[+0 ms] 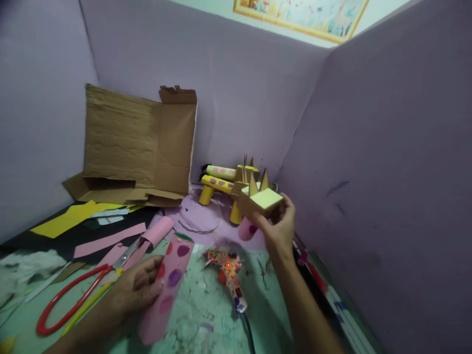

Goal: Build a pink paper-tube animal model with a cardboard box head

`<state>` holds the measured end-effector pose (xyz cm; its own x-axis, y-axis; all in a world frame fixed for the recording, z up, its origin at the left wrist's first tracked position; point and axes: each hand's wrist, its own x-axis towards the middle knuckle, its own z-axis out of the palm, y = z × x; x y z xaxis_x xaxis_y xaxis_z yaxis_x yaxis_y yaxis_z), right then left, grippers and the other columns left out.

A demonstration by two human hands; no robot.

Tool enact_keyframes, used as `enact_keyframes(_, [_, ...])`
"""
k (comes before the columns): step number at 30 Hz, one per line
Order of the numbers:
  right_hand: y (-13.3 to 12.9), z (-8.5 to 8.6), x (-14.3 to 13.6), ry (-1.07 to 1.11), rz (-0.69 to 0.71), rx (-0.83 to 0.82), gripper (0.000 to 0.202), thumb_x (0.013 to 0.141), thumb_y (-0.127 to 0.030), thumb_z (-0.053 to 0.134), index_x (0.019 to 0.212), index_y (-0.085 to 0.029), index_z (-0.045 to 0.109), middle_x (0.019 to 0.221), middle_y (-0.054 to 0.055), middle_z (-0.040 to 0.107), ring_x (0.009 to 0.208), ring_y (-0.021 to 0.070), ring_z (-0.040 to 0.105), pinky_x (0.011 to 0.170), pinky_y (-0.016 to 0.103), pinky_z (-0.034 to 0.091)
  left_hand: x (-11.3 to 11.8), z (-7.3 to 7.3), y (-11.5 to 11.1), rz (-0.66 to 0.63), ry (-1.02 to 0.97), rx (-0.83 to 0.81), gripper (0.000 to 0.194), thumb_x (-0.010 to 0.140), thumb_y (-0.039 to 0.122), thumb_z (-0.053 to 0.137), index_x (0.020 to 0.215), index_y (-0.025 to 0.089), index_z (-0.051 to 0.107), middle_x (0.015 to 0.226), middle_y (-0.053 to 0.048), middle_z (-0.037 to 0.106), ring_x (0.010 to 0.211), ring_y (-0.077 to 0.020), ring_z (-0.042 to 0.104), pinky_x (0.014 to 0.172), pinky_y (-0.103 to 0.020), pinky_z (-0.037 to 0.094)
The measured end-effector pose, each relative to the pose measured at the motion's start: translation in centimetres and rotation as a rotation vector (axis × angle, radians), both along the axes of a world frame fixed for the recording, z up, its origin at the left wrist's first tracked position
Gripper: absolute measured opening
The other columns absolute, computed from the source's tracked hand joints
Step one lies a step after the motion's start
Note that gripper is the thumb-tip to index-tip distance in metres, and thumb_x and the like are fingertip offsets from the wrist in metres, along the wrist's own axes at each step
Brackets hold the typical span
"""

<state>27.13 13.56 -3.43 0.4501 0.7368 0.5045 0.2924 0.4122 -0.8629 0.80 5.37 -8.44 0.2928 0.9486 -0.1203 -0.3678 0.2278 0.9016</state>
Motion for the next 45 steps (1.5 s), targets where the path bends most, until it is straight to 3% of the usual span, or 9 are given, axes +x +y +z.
enact_keyframes(4, [-2.6,0.6,1.7,0.219,0.343,-0.102,0.061,0.069,-0.044,0.051,0.124,-0.018,0.050,0.117,0.013,0.062,0.109,0.0339,0.056,0.088,0.047,0.045,-0.2,1.5,-0.1,-0.103,-0.033,-0.144,0.041,0.062,0.033,0.076,0.097,0.014,0.067,0.077,-0.008,0.067,0.061,-0.0150,0.061,0.055,-0.022,0.049])
enact_keyframes(10, [-3.7,-0.5,2.4,0.232,0.338,-0.245,0.063,0.073,-0.054,0.034,0.115,-0.016,0.061,0.085,0.011,0.074,0.093,0.0358,0.065,0.080,0.050,0.048,-0.6,5.7,0.3,-0.195,0.043,-0.267,0.044,0.063,0.029,0.074,0.104,0.017,0.062,0.071,-0.004,0.064,0.045,-0.0115,0.057,0.041,-0.020,0.047])
enact_keyframes(15, [-3.5,-0.9,2.0,0.183,0.347,-0.271,0.064,0.074,-0.053,0.029,0.115,-0.015,0.061,0.088,0.010,0.073,0.089,0.0318,0.067,0.078,0.046,0.049,-1.8,6.1,1.7,-0.237,0.019,-0.254,0.057,0.056,0.028,0.075,0.108,0.014,0.059,0.074,-0.005,0.063,0.051,-0.0136,0.059,0.036,-0.019,0.046])
enact_keyframes(21, [-3.7,-1.0,1.8,0.230,0.395,-0.283,0.061,0.070,-0.046,0.036,0.116,-0.014,0.059,0.095,0.012,0.072,0.090,0.0315,0.066,0.077,0.044,0.050,-2.1,6.2,1.6,-0.015,0.089,-0.197,0.052,0.050,0.013,0.071,0.101,0.014,0.064,0.093,-0.006,0.063,0.053,-0.0089,0.055,0.040,-0.017,0.046])
enact_keyframes(26, [-4.1,-0.9,1.4,0.328,0.512,-0.273,0.061,0.065,-0.040,0.039,0.117,-0.014,0.058,0.103,0.012,0.070,0.097,0.0322,0.064,0.082,0.045,0.048,-2.6,7.2,1.1,0.191,0.138,-0.145,0.040,0.046,0.014,0.074,0.084,0.015,0.066,0.078,-0.003,0.065,0.050,-0.0120,0.058,0.039,-0.019,0.045])
enact_keyframes(31, [-4.2,-1.1,0.8,0.432,0.521,-0.268,0.058,0.066,-0.035,0.037,0.116,-0.015,0.058,0.100,0.010,0.071,0.102,0.0302,0.062,0.084,0.043,0.048,-2.7,7.3,0.6,0.252,0.139,-0.064,0.037,0.047,0.022,0.073,0.082,0.015,0.067,0.063,-0.001,0.063,0.045,-0.0107,0.054,0.037,-0.017,0.040])
enact_keyframes(36, [-4.6,-1.1,-0.5,0.567,0.720,-0.271,0.055,0.066,-0.035,0.040,0.114,-0.016,0.059,0.098,0.010,0.071,0.102,0.0308,0.062,0.082,0.044,0.050,-2.6,7.9,-0.6,0.269,0.272,0.068,0.043,0.050,0.029,0.073,0.089,0.013,0.068,0.065,-0.002,0.064,0.050,-0.0100,0.054,0.042,-0.016,0.040])
enact_keyframes(40, [-4.9,-1.3,-1.8,0.678,0.927,-0.224,0.057,0.059,-0.031,0.051,0.114,-0.018,0.058,0.103,0.008,0.070,0.097,0.0310,0.064,0.080,0.043,0.051,-2.1,10.1,-1.4,0.294,0.309,-0.079,0.043,0.045,0.029,0.072,0.085,0.014,0.067,0.073,-0.005,0.068,0.061,-0.0168,0.062,0.045,-0.018,0.042])
enact_keyframes(45, [-5.0,-1.6,-3.1,0.792,1.052,-0.158,0.061,0.055,-0.023,0.054,0.115,-0.020,0.057,0.111,0.006,0.067,0.106,0.0297,0.059,0.089,0.042,0.047,-1.6,11.5,-1.0,0.261,0.349,-0.141,0.034,0.048,0.027,0.067,0.080,0.015,0.064,0.062,-0.001,0.063,0.043,-0.0087,0.049,0.036,-0.016,0.031])
